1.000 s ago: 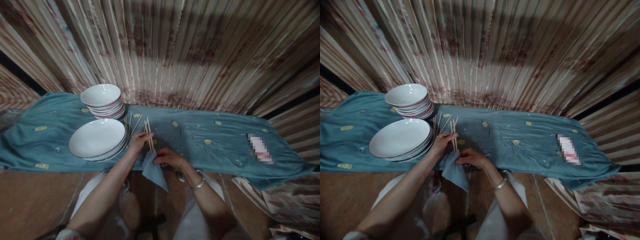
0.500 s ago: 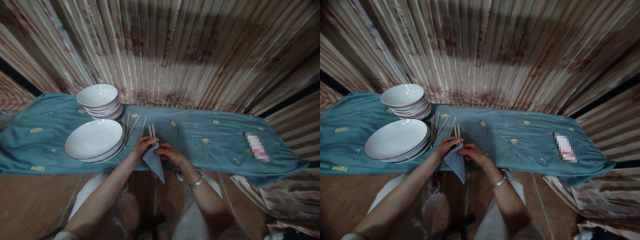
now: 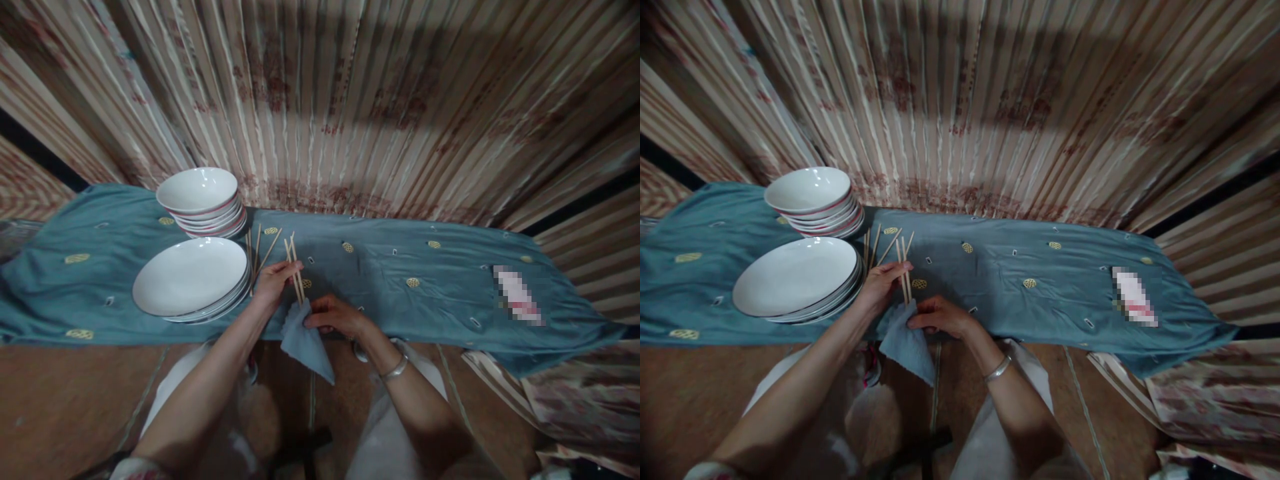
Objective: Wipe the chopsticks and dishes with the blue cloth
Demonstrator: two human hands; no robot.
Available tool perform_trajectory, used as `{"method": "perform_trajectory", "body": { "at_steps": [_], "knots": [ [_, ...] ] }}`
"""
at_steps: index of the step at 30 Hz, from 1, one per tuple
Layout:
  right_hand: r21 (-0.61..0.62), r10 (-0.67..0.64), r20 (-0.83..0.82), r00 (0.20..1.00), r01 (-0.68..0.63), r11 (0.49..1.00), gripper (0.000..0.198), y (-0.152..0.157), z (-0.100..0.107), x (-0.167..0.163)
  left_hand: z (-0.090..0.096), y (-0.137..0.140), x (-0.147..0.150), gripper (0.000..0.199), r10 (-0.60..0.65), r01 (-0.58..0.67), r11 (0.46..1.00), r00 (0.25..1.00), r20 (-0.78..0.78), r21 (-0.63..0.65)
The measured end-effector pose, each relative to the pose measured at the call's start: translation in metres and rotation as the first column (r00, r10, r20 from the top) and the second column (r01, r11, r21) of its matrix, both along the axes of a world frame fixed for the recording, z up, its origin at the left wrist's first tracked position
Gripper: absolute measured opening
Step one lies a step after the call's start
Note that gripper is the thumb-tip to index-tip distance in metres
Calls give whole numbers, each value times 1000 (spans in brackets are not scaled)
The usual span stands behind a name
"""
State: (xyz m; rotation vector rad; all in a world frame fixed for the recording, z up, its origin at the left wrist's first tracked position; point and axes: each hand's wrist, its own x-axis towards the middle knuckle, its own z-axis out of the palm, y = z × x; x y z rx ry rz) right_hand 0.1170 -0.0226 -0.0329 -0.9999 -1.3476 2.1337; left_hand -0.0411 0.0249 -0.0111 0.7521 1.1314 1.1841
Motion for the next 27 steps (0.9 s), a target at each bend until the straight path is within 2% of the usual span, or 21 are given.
{"method": "perform_trajectory", "body": {
  "at_steps": [8, 17, 22, 27],
  "knots": [
    [24, 5, 32, 999, -6, 1000, 34, -1, 4, 4, -2, -1, 2, 35, -18, 18, 1000, 1000, -9, -14],
    [50, -227, 54, 972, 225, 973, 38, 6, 4, 9, -9, -18, 17, 35, -199, 202, 971, 979, 30, -127],
    [37, -290, 29, 957, 289, 957, 38, 7, 1, 7, -10, -16, 18, 33, -155, 158, 981, 987, 34, -116],
    [25, -213, 31, 977, 213, 977, 39, 6, 0, 5, -9, -12, 14, 31, -126, 126, 987, 992, 7, -96]
  ]
}}
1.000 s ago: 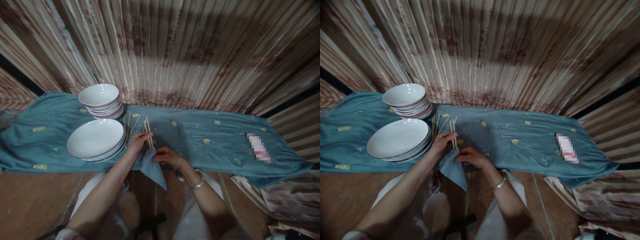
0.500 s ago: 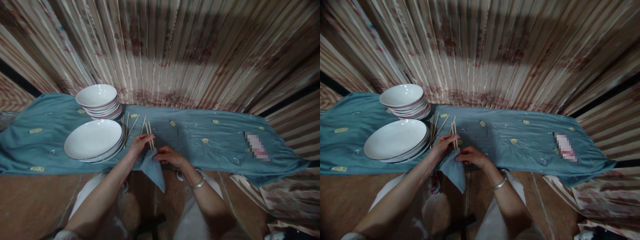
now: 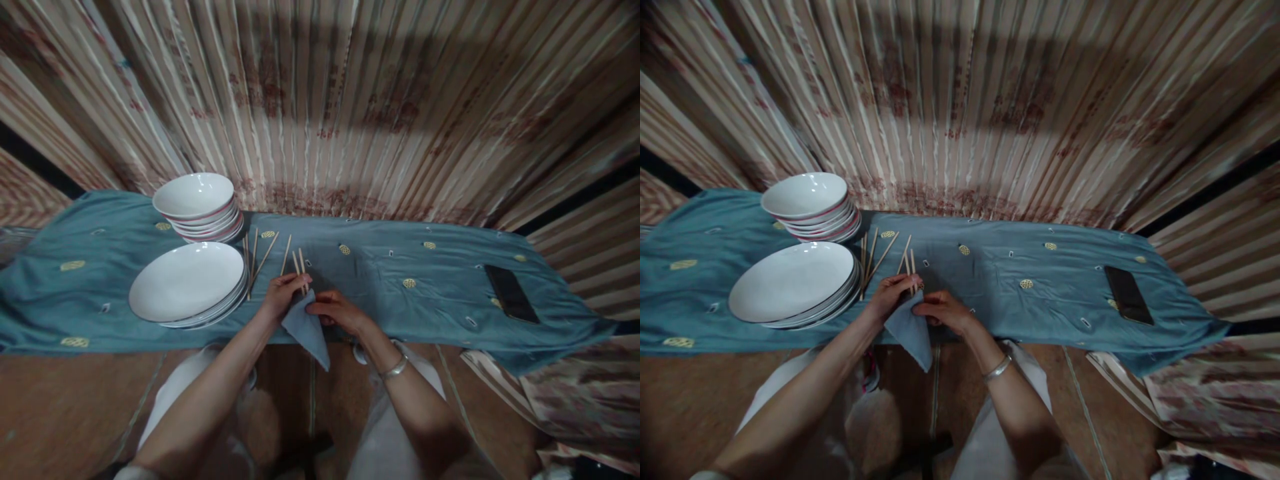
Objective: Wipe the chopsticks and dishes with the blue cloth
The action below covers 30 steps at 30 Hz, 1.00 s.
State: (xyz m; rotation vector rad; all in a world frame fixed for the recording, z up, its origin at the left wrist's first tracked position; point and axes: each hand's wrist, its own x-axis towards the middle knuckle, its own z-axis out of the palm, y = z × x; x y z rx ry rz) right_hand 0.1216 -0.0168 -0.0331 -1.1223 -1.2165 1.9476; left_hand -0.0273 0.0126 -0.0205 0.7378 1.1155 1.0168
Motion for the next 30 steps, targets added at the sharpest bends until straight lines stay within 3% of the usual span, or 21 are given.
{"method": "perform_trajectory", "body": {
  "at_steps": [7, 21, 30],
  "knots": [
    [6, 110, 7, 994, -110, 994, 38, -3, 0, 0, 2, 8, -6, 34, 80, -81, 994, 997, 16, 71],
    [29, 317, 82, 945, -320, 947, 40, -1, 1, 18, 12, 18, -16, 38, 158, -161, 986, 986, 62, 49],
    [42, 225, 203, 953, -238, 970, 40, 6, -1, 45, 13, 18, -15, 35, 177, -180, 983, 981, 85, 28]
  ]
}}
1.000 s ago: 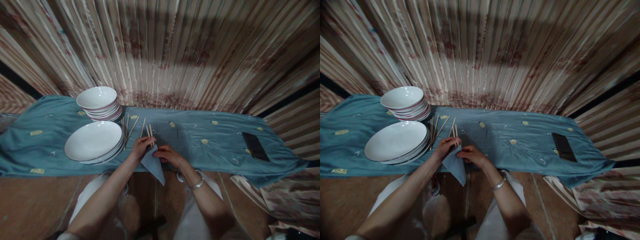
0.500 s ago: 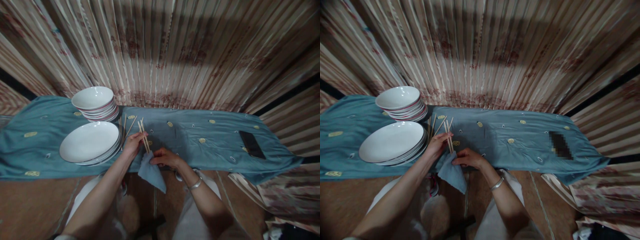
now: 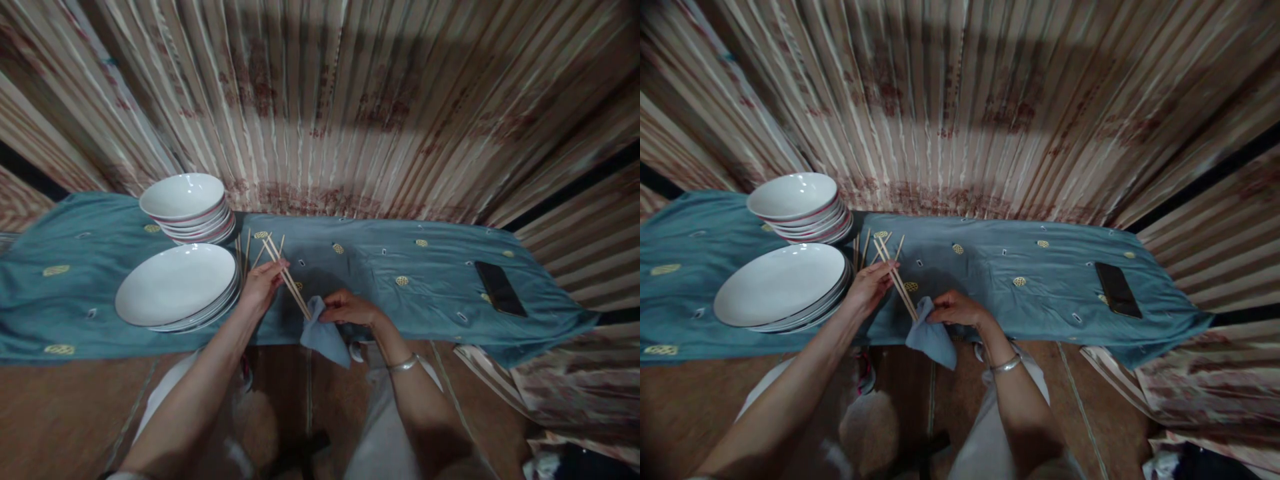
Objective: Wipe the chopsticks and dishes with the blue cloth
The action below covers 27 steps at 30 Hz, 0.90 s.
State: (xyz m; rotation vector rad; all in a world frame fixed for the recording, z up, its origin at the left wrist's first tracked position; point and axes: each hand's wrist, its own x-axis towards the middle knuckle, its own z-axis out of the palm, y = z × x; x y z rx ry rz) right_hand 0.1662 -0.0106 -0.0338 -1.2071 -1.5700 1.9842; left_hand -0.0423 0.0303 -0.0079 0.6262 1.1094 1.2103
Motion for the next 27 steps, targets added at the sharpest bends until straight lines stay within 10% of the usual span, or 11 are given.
{"method": "perform_trajectory", "body": {
  "at_steps": [12, 27],
  "knots": [
    [119, -428, -81, 900, 435, 892, 41, 16, -3, 13, -19, -7, 15, 40, -105, 113, 992, 989, -108, 64],
    [33, -477, -255, 841, 500, 865, 32, 16, -3, 3, -20, -9, 29, 36, -176, 184, 980, 979, -98, 71]
  ]
}}
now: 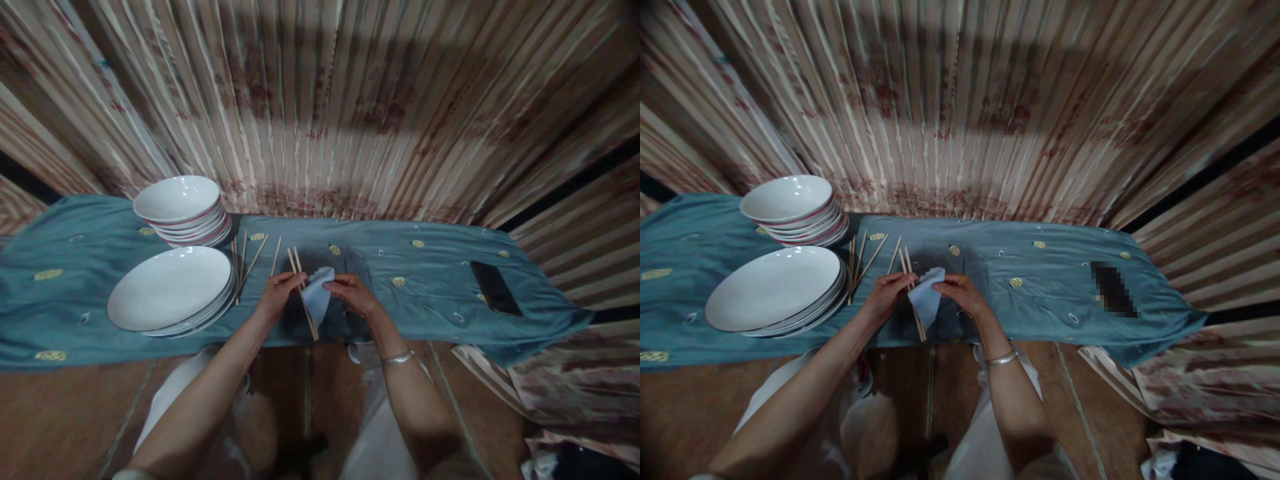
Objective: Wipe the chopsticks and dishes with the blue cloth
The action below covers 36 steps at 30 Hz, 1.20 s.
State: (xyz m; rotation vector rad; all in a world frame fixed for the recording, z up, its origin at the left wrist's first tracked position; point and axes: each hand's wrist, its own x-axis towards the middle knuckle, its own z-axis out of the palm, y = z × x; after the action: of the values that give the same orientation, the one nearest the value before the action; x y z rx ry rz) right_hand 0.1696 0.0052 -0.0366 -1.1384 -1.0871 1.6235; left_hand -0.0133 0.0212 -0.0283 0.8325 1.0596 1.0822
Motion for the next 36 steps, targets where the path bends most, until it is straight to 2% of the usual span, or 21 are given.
{"method": "perform_trajectory", "body": {
  "at_steps": [4, 7, 12, 15, 20, 24, 26, 28, 30, 31, 33, 36],
  "knots": [
    [29, -32, 76, 997, 30, 999, 35, 5, -13, 2, 1, 0, 1, 38, 9, -9, 1000, 1000, 14, -19],
    [98, -69, 171, 983, 53, 994, 36, 10, -21, 3, 2, -1, 2, 38, 13, -12, 999, 1000, 21, -40],
    [208, -109, 300, 948, 47, 977, 32, 12, -23, -2, 3, -3, 4, 36, -5, 5, 1000, 1000, 5, -20],
    [216, -101, 286, 953, 38, 976, 32, 11, -18, -7, 3, -4, 6, 34, -2, 3, 1000, 1000, -17, 16],
    [138, -41, 175, 984, 17, 990, 38, 7, -10, -15, 4, -5, 8, 29, -1, 1, 995, 1000, -4, 99],
    [132, -57, 137, 989, 39, 990, 40, 6, -8, -18, 3, -6, 9, 30, -71, 68, 995, 997, 36, 67],
    [158, -103, 137, 985, 81, 984, 37, 6, -8, -19, 1, -6, 9, 30, -62, 60, 998, 996, 58, 30],
    [244, -230, 199, 953, 179, 953, 33, 3, -6, -19, 1, -6, 9, 32, -20, 20, 1000, 997, 74, -6],
    [391, -384, 321, 866, 248, 886, 27, -4, -1, -19, 1, -5, 8, 34, 23, -20, 999, 996, 92, -34],
    [467, -439, 388, 810, 237, 852, 24, -9, 2, -21, 1, -5, 8, 34, 35, -31, 999, 995, 98, -42],
    [569, -458, 492, 740, 124, 813, 21, -18, 7, -25, 1, -4, 7, 35, 48, -43, 998, 993, 110, -47],
    [627, -435, 621, 652, -80, 775, 18, -28, 10, -36, 1, -4, 7, 36, 69, -67, 998, 992, 103, -17]
  ]
}}
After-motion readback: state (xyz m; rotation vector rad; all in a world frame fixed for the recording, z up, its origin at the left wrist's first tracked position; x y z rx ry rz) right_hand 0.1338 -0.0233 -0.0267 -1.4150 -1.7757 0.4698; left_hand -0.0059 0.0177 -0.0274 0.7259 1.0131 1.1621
